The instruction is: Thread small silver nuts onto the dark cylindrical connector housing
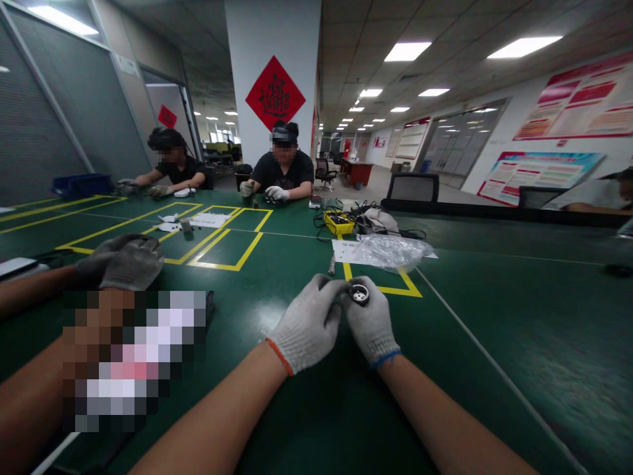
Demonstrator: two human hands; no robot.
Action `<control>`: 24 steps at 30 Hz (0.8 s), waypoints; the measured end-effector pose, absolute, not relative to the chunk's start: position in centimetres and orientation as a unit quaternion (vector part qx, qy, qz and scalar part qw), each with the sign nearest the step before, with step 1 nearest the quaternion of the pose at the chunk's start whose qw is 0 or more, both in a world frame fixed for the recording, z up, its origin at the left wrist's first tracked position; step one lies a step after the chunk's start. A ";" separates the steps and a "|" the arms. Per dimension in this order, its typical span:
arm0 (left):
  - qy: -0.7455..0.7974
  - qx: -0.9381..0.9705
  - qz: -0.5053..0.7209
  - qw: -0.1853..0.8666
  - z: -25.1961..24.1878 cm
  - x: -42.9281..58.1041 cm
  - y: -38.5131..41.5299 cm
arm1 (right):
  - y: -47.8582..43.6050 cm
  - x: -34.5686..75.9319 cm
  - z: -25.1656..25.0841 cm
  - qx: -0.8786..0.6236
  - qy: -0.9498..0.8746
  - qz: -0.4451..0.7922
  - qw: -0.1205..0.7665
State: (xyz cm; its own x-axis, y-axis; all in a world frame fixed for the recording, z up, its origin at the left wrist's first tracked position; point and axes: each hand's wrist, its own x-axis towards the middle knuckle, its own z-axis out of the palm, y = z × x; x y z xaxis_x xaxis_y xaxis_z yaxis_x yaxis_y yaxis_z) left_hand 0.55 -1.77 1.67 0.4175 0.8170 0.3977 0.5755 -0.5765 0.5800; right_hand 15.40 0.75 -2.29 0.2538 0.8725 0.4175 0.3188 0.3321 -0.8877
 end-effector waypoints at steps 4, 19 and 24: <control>0.509 0.790 0.288 0.181 0.7 0.4 -1.0 | 1.4 15.7 -2.7 -0.561 -0.525 0.219 0.601; 0.460 0.872 0.116 0.122 0.3 -0.2 -0.2 | 2.0 15.7 -3.5 -0.551 -0.470 0.253 0.641; 0.486 0.857 0.117 0.122 0.3 0.0 -0.1 | 2.4 16.0 -4.3 -0.515 -0.506 0.257 0.642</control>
